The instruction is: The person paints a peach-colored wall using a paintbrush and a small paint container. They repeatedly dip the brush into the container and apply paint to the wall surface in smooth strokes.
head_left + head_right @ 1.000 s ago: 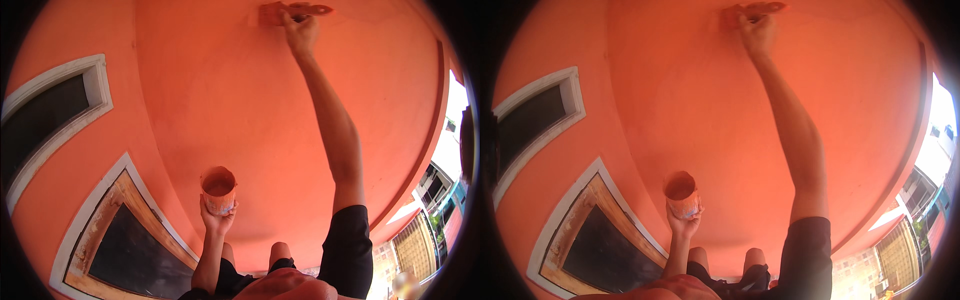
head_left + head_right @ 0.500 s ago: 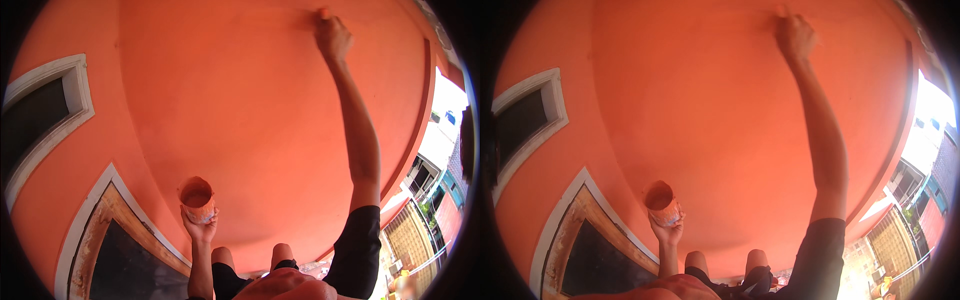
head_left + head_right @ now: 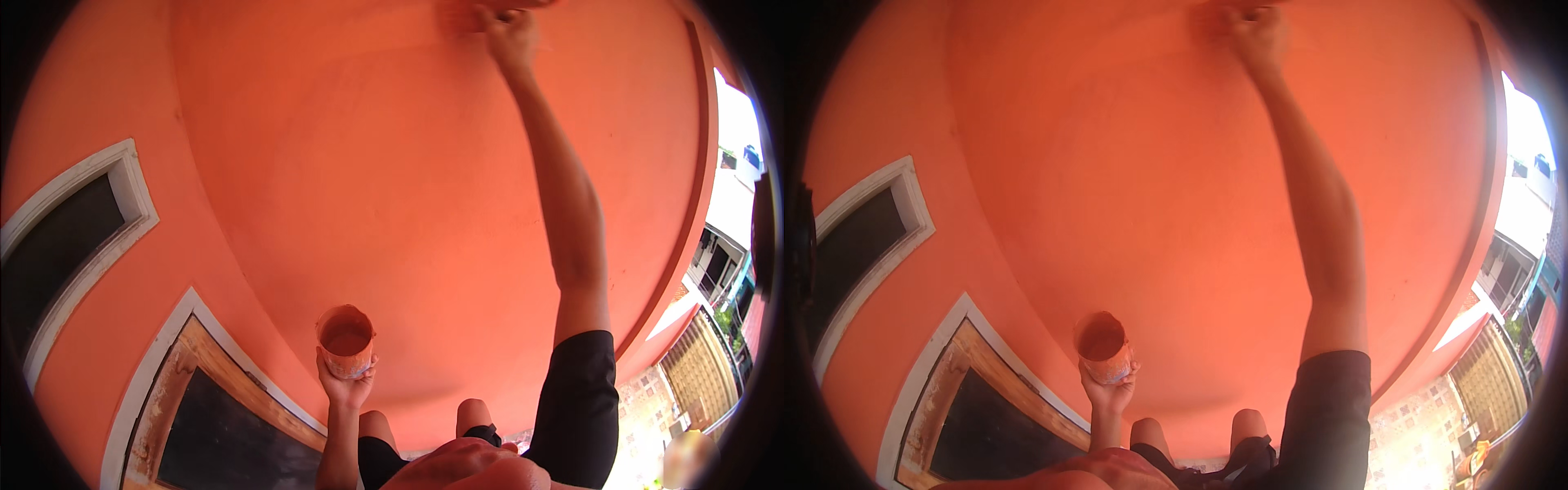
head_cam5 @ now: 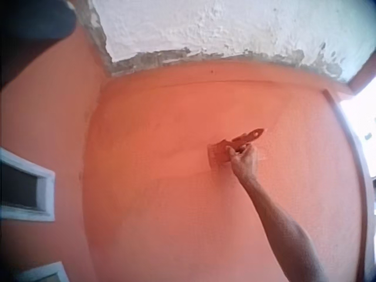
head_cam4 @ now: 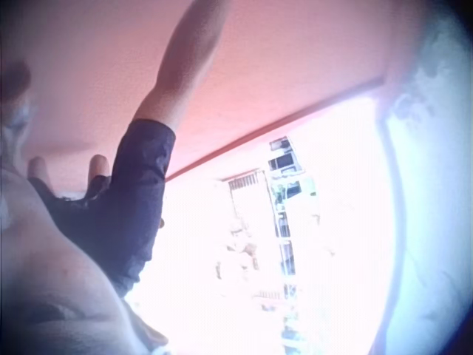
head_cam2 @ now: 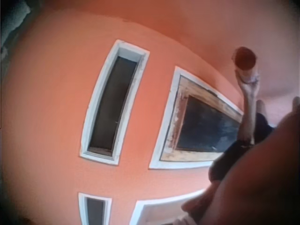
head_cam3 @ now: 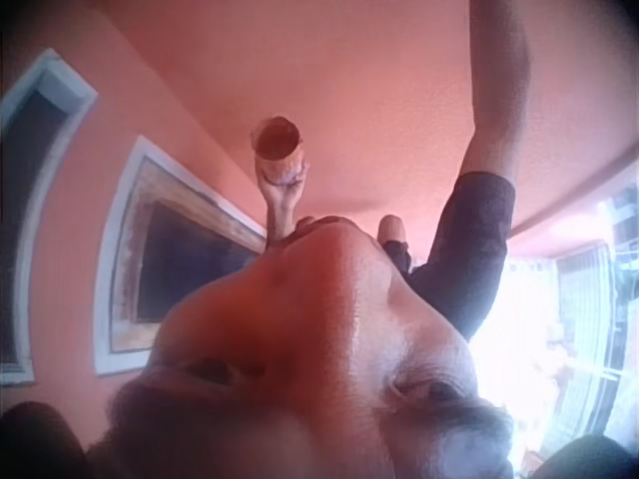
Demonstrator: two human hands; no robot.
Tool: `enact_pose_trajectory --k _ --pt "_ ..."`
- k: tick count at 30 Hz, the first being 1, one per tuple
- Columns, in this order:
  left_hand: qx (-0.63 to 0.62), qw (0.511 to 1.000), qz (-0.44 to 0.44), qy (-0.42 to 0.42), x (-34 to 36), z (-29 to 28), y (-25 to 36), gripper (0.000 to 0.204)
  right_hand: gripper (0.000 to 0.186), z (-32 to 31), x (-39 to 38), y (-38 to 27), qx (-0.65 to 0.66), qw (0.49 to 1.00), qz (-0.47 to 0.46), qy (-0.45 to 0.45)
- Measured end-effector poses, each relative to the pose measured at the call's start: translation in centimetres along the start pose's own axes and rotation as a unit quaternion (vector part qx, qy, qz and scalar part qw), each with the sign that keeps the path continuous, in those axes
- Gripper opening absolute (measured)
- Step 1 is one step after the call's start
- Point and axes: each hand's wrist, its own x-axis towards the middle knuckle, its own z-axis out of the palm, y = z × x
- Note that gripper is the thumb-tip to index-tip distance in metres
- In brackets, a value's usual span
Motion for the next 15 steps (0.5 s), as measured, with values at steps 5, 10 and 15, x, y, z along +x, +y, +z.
enact_pose_trajectory --k 5,10,15 --pt "-0.001 1.000 0.005 0.028 -0.8 -1.6 2.3 0.075 0.058 -15.5 5.8 10.2 -0.255 0.947 0.091 0.174" --pt "-0.031 0.998 0.021 0.042 -0.3 -2.5 1.8 0.075 0.054 -13.5 5.8 7.0 -0.354 0.925 0.070 0.122" --pt "-0.031 0.998 0.005 0.046 0.2 -2.0 0.2 0.075 0.034 3.6 -1.8 -4.9 -0.173 0.960 -0.220 0.003"
